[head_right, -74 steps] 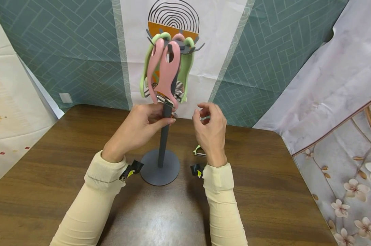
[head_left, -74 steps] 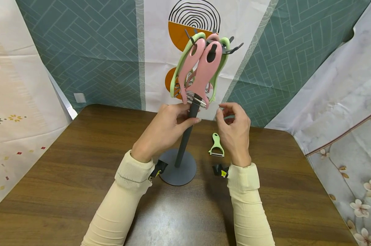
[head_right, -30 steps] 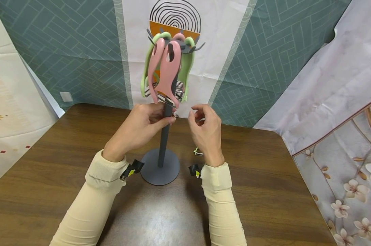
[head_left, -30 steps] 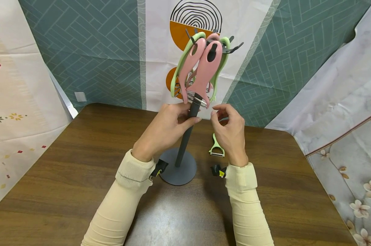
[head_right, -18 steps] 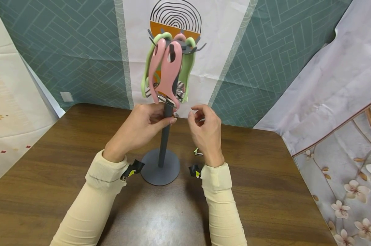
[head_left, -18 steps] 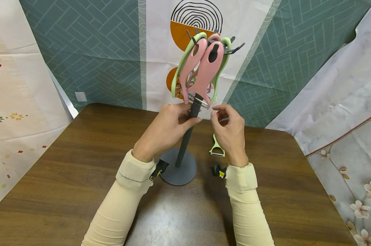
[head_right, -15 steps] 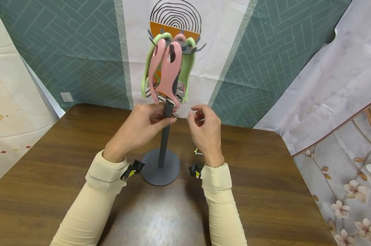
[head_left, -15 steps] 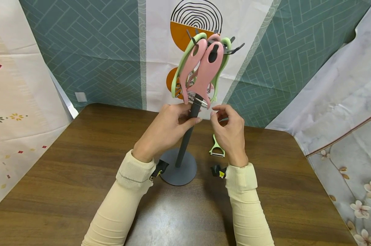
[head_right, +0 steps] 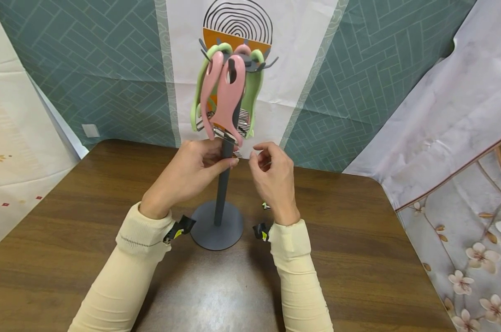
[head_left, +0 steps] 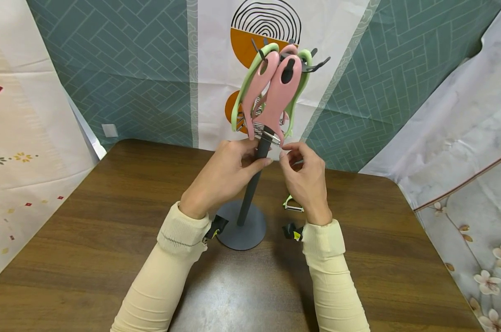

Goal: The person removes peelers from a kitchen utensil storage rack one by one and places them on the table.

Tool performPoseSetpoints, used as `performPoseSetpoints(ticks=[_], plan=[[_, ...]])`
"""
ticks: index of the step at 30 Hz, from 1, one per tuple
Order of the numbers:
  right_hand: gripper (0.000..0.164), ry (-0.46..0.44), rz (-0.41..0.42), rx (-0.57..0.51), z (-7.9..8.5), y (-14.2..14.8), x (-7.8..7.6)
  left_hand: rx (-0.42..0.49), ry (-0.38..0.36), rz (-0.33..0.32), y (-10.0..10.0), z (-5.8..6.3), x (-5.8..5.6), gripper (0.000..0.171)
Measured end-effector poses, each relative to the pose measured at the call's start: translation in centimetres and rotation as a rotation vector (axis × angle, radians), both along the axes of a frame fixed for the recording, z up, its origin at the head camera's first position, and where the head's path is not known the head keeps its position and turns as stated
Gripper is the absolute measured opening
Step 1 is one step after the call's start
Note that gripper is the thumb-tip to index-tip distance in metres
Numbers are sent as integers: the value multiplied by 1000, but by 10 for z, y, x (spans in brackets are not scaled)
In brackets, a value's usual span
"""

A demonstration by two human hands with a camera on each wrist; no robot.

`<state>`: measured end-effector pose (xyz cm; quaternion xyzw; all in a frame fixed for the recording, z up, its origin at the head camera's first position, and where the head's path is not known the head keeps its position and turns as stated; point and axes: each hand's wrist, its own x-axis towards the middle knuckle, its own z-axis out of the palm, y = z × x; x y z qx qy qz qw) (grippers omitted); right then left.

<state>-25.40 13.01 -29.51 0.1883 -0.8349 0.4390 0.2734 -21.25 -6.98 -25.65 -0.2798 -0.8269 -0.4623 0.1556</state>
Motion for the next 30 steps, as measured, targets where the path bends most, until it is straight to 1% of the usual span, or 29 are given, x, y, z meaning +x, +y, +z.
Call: performPoseSetpoints(ticks=[17,30], plan=[[18,-5,12,20,-2,-3,0,-2,-13,11,0,1,1,8],[16,-1,18,17,-2,-3,0,-8,-5,17,0,2,2,9]])
